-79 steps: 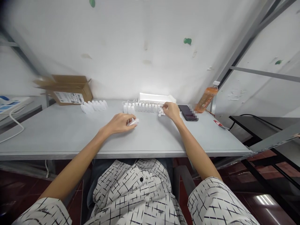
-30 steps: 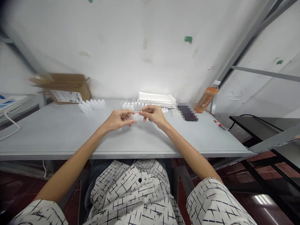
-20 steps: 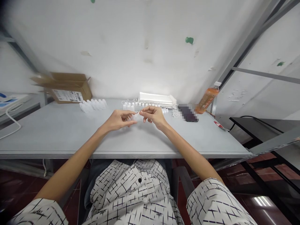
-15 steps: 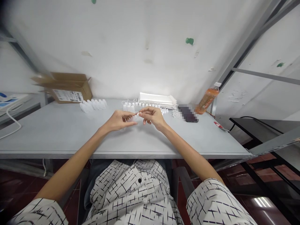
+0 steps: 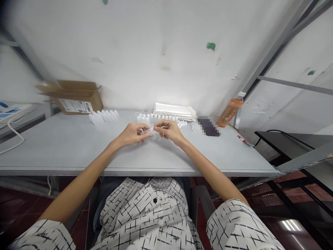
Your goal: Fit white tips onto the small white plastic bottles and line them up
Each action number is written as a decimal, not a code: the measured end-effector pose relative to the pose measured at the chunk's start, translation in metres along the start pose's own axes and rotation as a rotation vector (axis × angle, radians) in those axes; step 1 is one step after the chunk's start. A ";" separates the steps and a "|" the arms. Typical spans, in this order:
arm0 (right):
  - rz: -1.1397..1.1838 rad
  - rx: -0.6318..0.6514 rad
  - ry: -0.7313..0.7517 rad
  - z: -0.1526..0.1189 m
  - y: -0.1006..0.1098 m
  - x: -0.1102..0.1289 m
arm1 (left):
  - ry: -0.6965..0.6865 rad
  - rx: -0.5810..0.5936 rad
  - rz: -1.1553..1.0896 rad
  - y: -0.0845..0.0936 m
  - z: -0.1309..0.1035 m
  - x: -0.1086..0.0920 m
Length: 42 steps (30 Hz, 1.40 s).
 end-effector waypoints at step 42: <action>0.002 0.123 0.062 -0.004 -0.020 0.005 | -0.071 0.076 -0.135 -0.005 0.001 -0.008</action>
Point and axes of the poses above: each hand's wrist, its own z-axis towards the middle knuckle, its own y-axis out of the back of the hand, x = y × z, the point moved 8 cm from there along z, towards the middle knuckle, and after that the axes turned 6 degrees about y, right-handed, at the moved point
